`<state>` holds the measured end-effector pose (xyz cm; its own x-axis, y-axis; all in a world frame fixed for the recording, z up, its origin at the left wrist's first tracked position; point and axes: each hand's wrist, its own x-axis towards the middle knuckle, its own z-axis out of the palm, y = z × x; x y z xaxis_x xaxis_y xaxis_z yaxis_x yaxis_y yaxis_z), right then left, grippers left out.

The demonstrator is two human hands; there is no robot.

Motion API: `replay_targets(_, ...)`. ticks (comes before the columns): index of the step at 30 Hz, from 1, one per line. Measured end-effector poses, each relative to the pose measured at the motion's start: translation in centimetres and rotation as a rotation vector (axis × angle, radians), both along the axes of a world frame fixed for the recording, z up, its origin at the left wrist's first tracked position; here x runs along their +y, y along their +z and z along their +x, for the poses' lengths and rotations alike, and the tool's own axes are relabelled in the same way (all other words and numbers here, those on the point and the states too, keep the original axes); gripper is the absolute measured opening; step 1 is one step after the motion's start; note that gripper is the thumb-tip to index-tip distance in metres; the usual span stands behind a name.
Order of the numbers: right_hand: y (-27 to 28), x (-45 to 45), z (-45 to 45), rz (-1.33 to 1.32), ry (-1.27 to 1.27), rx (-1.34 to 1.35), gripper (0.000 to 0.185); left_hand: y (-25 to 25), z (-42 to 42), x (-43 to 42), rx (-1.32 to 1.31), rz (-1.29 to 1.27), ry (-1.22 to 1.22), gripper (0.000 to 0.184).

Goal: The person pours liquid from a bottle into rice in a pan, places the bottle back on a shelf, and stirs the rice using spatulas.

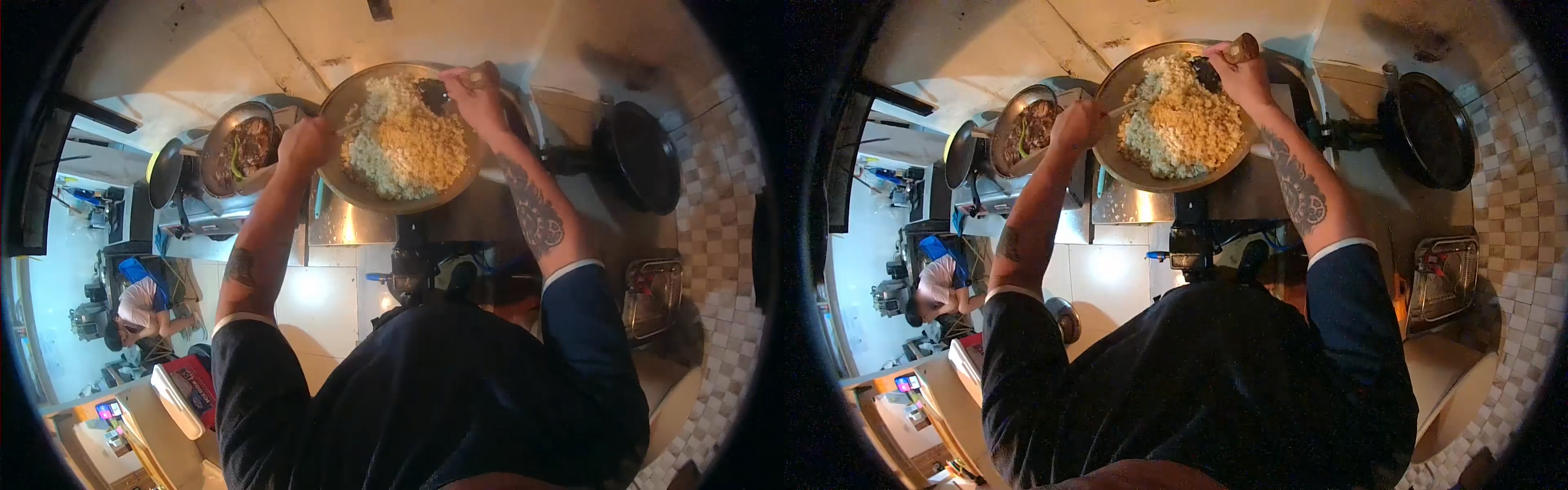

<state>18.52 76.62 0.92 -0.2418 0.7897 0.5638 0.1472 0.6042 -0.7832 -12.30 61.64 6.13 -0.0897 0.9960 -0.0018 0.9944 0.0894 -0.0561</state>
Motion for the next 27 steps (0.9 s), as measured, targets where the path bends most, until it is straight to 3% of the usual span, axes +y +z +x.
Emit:
replay_targets(3,1.7,-1.4,0.7,0.052,0.028,-0.026,0.016,2.2,0.5,-1.7,-0.106,0.048,-0.019,0.023)
replay_targets(5,4.9,-2.9,1.9,0.002,0.080,-0.031,0.018,4.9,0.4,-2.6,0.044,0.077,-0.041,0.023)
replay_targets(8,7.5,-2.7,4.0,0.208,0.074,-0.092,0.019,8.4,-0.4,-3.4,0.209,0.125,-0.072,0.022)
replay_targets(9,8.5,-2.8,4.7,0.271,-0.017,-0.253,0.017,9.2,-0.7,-3.7,0.254,0.138,-0.085,0.022)
replay_targets(13,4.8,-1.0,6.2,0.184,-0.054,-0.387,0.022,9.3,-3.6,-3.2,0.428,0.109,-0.145,0.020)
replay_targets(16,3.6,-0.8,6.8,-0.199,0.070,-0.151,0.023,8.0,-5.4,-4.0,0.312,-0.097,-0.369,0.021)
replay_targets(17,2.7,-0.9,6.7,-0.260,0.050,-0.105,0.022,7.7,-4.0,-4.7,0.321,-0.155,-0.250,0.016)
replay_targets(19,1.2,-1.4,5.7,-0.378,0.007,-0.007,0.021,4.2,-2.6,-4.3,0.090,-0.133,-0.080,0.018)
replay_targets(23,-0.8,-3.6,3.2,-0.437,0.015,0.103,0.021,-1.4,0.4,-3.2,-0.188,-0.061,0.051,0.026)
replay_targets(26,0.5,-3.8,3.6,-0.425,0.043,0.232,0.021,1.0,0.6,-3.4,-0.280,-0.057,0.076,0.028)
replay_targets(27,1.7,-3.6,3.8,-0.353,0.055,0.117,0.024,2.2,0.9,-3.8,-0.244,-0.038,0.047,0.028)
